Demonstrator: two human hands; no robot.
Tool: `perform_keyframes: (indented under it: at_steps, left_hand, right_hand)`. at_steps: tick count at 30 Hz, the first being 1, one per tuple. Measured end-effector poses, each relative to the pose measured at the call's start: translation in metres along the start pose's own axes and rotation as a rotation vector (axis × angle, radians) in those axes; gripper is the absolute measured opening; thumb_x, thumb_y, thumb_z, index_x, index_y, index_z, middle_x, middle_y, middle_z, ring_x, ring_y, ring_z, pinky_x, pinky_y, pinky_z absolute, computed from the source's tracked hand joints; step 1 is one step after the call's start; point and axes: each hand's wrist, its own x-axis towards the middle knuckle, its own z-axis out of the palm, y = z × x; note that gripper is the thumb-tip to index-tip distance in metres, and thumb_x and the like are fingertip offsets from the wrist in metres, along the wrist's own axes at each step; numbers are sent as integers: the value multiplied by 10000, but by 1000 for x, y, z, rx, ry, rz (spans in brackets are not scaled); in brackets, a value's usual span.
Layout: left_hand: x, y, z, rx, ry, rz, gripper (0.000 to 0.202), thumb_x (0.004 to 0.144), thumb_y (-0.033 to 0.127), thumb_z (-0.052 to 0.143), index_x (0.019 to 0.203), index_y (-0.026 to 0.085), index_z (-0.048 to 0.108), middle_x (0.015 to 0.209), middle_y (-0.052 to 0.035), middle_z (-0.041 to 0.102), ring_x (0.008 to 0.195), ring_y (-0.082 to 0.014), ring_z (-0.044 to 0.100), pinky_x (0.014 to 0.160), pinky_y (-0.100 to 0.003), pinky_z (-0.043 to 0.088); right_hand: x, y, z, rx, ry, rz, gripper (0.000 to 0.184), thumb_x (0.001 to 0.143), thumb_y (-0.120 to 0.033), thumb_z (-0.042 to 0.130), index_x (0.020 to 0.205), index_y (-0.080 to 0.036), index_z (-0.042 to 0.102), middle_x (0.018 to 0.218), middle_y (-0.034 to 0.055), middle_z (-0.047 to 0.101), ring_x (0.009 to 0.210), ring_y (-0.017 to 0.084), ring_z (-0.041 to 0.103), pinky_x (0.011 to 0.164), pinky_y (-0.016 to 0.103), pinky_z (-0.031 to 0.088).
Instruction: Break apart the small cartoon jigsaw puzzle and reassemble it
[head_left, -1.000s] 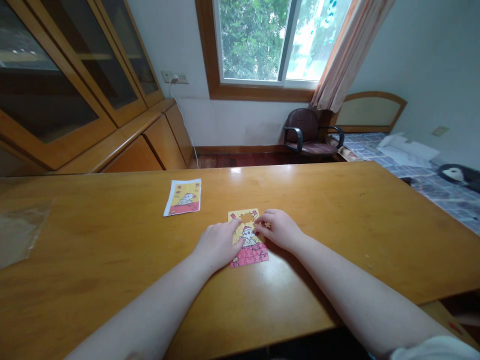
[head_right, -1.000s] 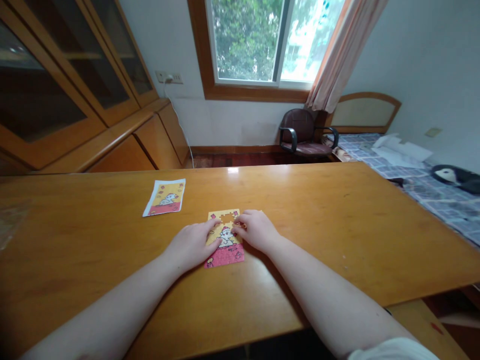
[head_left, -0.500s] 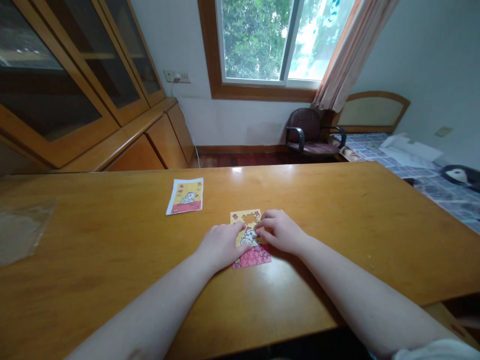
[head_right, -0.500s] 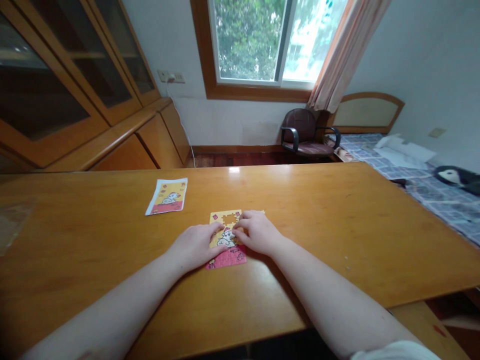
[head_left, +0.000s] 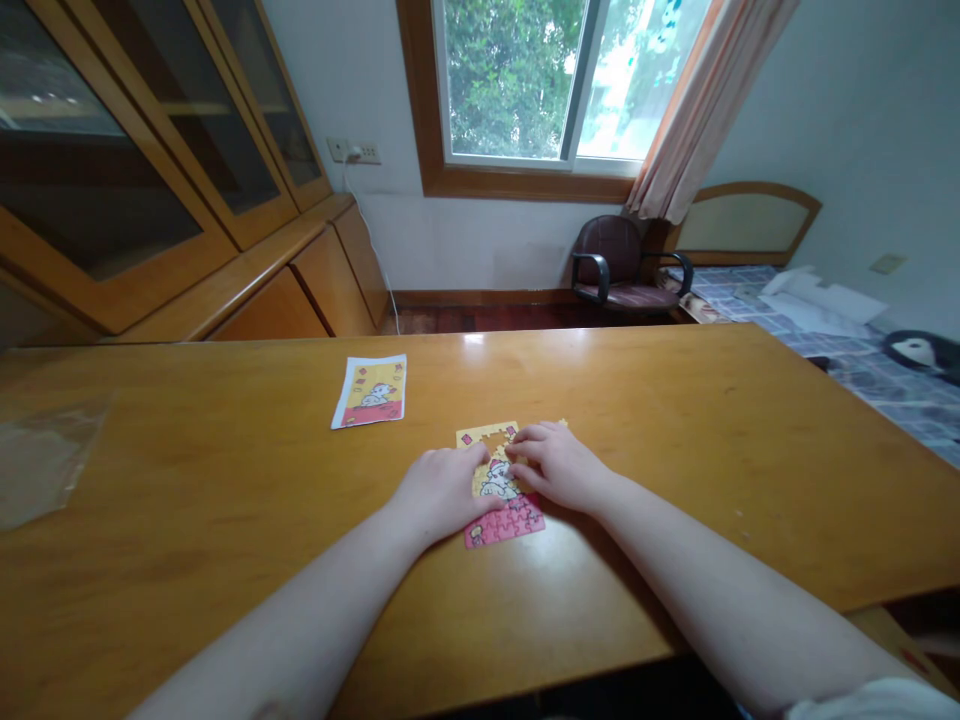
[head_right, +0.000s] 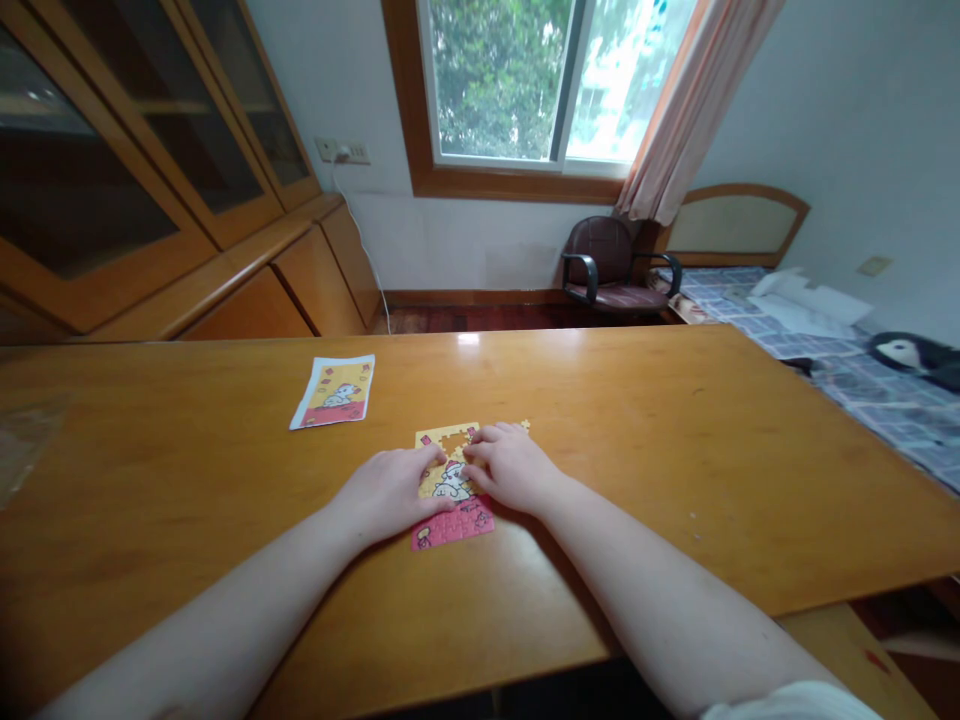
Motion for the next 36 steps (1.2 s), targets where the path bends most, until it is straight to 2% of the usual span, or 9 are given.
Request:
perform_keyframes:
  at_steps: [5, 8, 16, 36]
  left_hand:
    - [0, 0, -1, -9, 49, 55, 506, 769, 578, 579, 1170, 269, 584, 1058, -68, 698, 977, -284, 642, 812, -359, 477]
    - [-1, 1, -1, -21, 30, 104, 453, 783, 542, 579, 1162, 294, 597, 1078, -50, 697, 981, -275, 642, 818, -359, 477]
    - [1, 2, -1, -40, -16, 44, 521, 769, 529, 599, 1235, 300, 563, 1135, -53, 682, 1017, -279, 633, 852, -360, 475]
    - [1, -3, 4, -20, 31, 101, 531, 800, 539, 554, 1274, 302, 530, 1145, -47, 683, 995, -283, 645, 802, -363, 484]
  right_hand:
    - [0, -1, 1, -6, 22, 32, 252, 890, -344, 551, 1034, -193, 691, 1024, 89, 647, 961, 213, 574, 869, 371, 421]
    - [0, 1, 1, -17, 51, 68, 246, 895, -314, 542, 1051, -190, 686, 1050, 94, 636, 973, 209, 575, 883, 371, 416]
    - [0, 5, 2, -29, 34, 94, 258, 897, -349, 543, 1043, -201, 695, 1057, 91, 634, 959, 210, 574, 883, 376, 411]
    - [-2, 7, 4, -17, 37, 73, 265, 893, -369, 548, 1055, -220, 696, 1107, 90, 620, 1009, 225, 564, 916, 403, 408]
